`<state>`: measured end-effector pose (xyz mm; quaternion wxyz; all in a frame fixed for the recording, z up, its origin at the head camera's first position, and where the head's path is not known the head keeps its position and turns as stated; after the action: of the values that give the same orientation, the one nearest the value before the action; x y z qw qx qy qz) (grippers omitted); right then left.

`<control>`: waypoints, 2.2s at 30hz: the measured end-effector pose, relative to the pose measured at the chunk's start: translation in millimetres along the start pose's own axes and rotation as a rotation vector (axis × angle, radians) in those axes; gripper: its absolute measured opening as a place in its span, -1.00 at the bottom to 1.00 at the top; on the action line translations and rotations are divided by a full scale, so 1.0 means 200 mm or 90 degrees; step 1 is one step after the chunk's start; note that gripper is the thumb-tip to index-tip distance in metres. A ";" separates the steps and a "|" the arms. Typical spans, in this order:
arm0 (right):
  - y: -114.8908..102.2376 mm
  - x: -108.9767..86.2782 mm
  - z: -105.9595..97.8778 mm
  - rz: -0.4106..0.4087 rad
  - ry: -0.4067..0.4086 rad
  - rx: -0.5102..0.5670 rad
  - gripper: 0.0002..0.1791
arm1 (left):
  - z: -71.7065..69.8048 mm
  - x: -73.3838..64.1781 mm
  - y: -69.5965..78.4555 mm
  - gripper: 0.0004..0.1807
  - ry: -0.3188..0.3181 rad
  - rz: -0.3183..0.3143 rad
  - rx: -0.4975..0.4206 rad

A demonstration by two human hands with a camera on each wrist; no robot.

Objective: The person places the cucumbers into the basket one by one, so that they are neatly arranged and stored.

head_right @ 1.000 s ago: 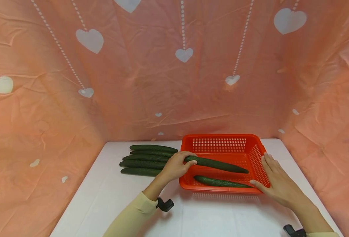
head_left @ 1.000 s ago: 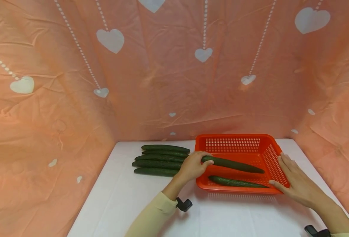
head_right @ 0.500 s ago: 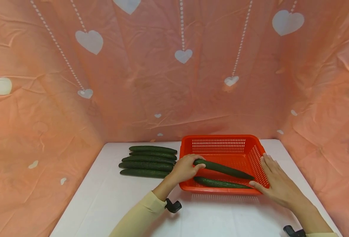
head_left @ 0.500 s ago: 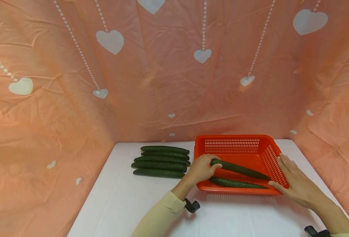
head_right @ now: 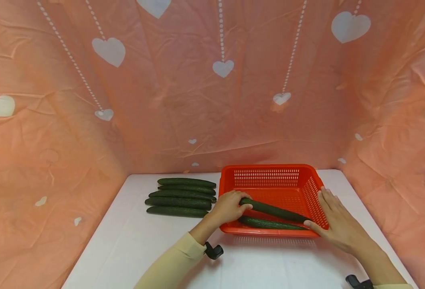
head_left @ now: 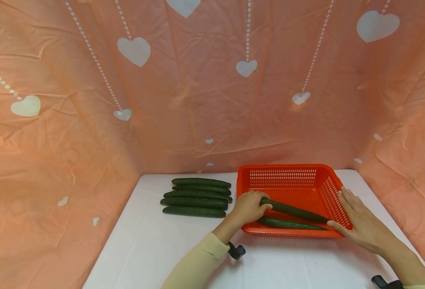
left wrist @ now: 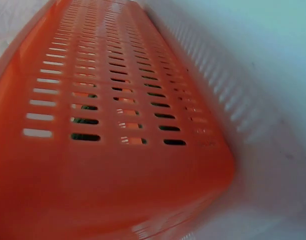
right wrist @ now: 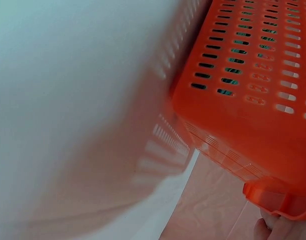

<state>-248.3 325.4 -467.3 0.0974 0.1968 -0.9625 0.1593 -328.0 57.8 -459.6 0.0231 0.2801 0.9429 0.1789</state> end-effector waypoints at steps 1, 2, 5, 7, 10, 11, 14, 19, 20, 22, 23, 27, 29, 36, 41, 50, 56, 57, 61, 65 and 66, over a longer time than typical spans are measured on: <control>0.00 0.00 0.00 0.001 -0.001 0.001 0.11 | 0.00 0.00 0.00 -0.65 -0.003 0.000 0.007; 0.00 0.00 0.00 0.002 -0.002 0.003 0.11 | 0.00 0.00 0.00 -0.65 -0.006 0.000 0.017; 0.00 0.00 0.00 0.001 -0.002 0.007 0.11 | 0.01 0.00 0.00 -0.66 -0.012 0.004 0.037; 0.00 0.00 0.00 0.002 -0.001 0.004 0.11 | 0.01 0.00 0.01 -0.68 -0.015 0.012 0.034; 0.00 0.01 0.00 0.003 -0.001 0.002 0.11 | -0.02 -0.01 -0.01 -0.72 -0.013 0.015 -0.019; 0.00 0.01 0.00 0.003 0.000 0.003 0.11 | -0.04 -0.01 -0.02 -0.72 -0.010 0.012 -0.041; 0.00 0.01 0.01 0.003 -0.002 0.010 0.11 | -0.11 -0.04 -0.08 -0.73 0.015 -0.004 -0.109; 0.00 0.00 0.01 0.008 -0.007 0.019 0.11 | -0.25 -0.12 -0.22 -0.74 0.070 -0.016 -0.164; 0.00 0.00 0.01 0.008 -0.007 0.020 0.11 | -0.27 -0.14 -0.25 -0.74 0.080 -0.019 -0.172; 0.01 0.00 0.01 0.011 -0.009 0.021 0.12 | -0.30 -0.18 -0.33 -0.73 0.096 -0.028 -0.192; 0.01 0.00 0.02 0.011 -0.009 0.022 0.12 | -0.32 -0.20 -0.36 -0.73 0.106 -0.030 -0.199; 0.01 0.00 0.02 0.011 -0.010 0.024 0.11 | -0.36 -0.28 -0.50 -0.73 0.127 -0.044 -0.204; 0.01 -0.01 0.02 0.010 -0.011 0.024 0.11 | -0.37 -0.31 -0.56 -0.74 0.131 -0.049 -0.201; 0.01 0.00 0.02 -0.001 -0.006 0.014 0.10 | -0.37 -0.45 -0.76 -0.74 0.133 -0.081 -0.192; 0.01 -0.01 0.01 -0.005 -0.002 0.011 0.11 | -0.36 -0.53 -0.85 -0.74 0.130 -0.091 -0.191; 0.01 -0.01 0.01 -0.014 0.010 -0.001 0.11 | -0.34 -0.67 -1.03 -0.69 0.088 -0.146 -0.179; 0.00 -0.01 0.01 -0.007 -0.001 0.006 0.10 | -0.34 -0.75 -1.15 -0.67 0.067 -0.176 -0.164; 0.00 -0.01 0.01 -0.006 -0.001 0.006 0.10 | -0.34 -0.76 -1.17 -0.67 0.064 -0.176 -0.161; 0.00 -0.01 0.01 -0.004 -0.001 0.008 0.11 | -0.34 -0.79 -1.23 -0.65 0.059 -0.170 -0.144; 0.00 -0.01 0.01 -0.002 -0.004 0.007 0.11 | -0.34 -0.81 -1.28 -0.66 0.067 -0.155 -0.120; 0.01 -0.01 0.01 0.000 -0.004 0.007 0.12 | -0.35 -0.82 -1.29 -0.66 0.068 -0.154 -0.119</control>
<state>-248.0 326.0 -470.6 0.0929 0.1981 -0.9618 0.1642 -333.4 -253.4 -494.3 0.0206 0.1510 0.9489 0.2765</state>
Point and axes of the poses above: each hand's wrist, its own x-axis towards the middle knuckle, its own z-axis out of the palm, y = z × x, the point moved 10 cm from there along x, towards the middle knuckle, and after that the axes turned 5 degrees about -y, right-handed, at the moved point
